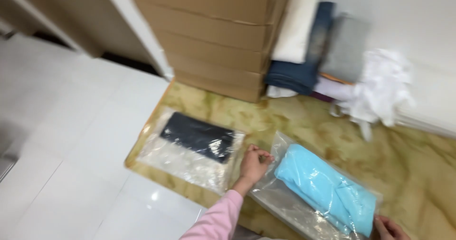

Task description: The person places folded clothes into clear plastic bags on a marble countertop. They handle a dark garment, a light blue garment, and a grey garment, placing each into a bag and smoothing the plastic before moving the package aside.

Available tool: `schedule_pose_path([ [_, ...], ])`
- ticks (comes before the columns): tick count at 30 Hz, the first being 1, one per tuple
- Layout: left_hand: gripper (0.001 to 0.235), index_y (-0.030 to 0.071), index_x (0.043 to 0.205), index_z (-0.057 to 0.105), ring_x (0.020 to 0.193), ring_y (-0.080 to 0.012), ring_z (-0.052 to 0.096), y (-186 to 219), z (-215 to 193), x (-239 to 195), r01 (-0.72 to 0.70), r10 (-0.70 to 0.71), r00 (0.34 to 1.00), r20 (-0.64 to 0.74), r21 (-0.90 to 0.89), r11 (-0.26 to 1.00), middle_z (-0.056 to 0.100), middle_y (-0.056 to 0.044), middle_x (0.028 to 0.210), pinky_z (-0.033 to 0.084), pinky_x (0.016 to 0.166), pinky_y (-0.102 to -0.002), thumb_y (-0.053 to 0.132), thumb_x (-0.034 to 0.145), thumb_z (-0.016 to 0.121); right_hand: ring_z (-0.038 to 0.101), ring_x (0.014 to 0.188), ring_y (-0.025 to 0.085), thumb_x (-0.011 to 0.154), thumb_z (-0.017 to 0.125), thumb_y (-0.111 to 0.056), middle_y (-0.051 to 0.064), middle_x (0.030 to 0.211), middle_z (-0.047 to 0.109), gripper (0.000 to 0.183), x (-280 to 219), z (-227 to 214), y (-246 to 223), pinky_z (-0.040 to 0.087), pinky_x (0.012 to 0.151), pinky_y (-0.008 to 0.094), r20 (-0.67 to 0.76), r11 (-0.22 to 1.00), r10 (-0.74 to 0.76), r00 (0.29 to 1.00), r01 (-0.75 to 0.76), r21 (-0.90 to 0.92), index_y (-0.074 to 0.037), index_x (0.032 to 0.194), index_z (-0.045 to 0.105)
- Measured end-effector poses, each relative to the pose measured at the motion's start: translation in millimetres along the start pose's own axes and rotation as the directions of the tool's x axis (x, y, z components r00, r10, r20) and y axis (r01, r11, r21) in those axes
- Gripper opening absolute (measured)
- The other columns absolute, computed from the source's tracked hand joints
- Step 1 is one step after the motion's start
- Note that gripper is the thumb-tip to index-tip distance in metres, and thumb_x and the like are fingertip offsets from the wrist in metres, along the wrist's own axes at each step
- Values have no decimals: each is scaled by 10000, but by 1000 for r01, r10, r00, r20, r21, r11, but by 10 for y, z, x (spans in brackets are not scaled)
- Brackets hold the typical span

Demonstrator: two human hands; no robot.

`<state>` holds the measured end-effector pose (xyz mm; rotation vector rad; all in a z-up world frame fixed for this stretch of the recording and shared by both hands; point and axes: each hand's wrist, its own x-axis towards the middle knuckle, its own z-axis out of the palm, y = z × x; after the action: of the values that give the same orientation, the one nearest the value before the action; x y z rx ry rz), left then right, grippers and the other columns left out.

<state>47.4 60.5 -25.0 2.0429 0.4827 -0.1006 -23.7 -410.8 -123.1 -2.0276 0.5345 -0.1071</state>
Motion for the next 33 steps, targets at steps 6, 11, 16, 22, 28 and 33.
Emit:
schedule_pose_path([
  [6,134,201,917,855,869,-155,642,-937,-1816,151,-220,182,900,-397,-51,974,555,-9,998,535,871,-252,283,819,895,645,1005,192,982,768,-25,119,1089,714,143,-64,1426,-1029,572,921,340,244,957,-143,959,71,281,50,1104,758],
  [11,174,205,965,858,912,-164,624,-1068,-3412,165,29,-28,862,-507,-4,1000,562,-1,1027,506,936,-300,327,841,853,652,1001,166,925,794,-144,60,1045,663,163,-730,2597,-2561,480,907,271,506,958,-276,817,191,214,6,978,833],
  [16,283,215,996,854,1141,-250,575,-1556,-3831,547,164,-64,802,-594,117,979,555,-44,1121,435,1089,-369,460,876,782,689,954,188,940,765,-161,54,1067,619,146,-1004,3482,-2894,541,937,303,527,963,-269,806,209,173,-59,1012,841],
  [22,345,107,617,608,654,-69,409,-1799,-3549,635,-2,-179,811,-557,-308,951,450,87,617,375,614,-245,206,891,794,696,898,197,925,786,-285,73,979,720,201,-1051,3538,-2660,507,930,292,456,992,-120,882,127,16,-99,967,850],
  [28,284,90,930,785,943,-283,712,-1815,-3365,568,77,-51,818,-573,21,997,783,-111,971,530,901,-419,352,934,675,701,943,204,938,766,-259,77,1028,755,203,-1219,3314,-2763,483,950,297,491,999,-28,871,36,-6,-77,904,850],
  [33,649,140,1578,412,1580,-303,244,-779,-2917,153,-9,339,804,-489,559,829,283,-91,1724,67,1207,-732,524,1057,362,735,920,148,913,779,-272,27,1028,857,248,-1212,3235,-2723,552,916,261,511,999,26,859,-13,-29,-93,1057,872],
])
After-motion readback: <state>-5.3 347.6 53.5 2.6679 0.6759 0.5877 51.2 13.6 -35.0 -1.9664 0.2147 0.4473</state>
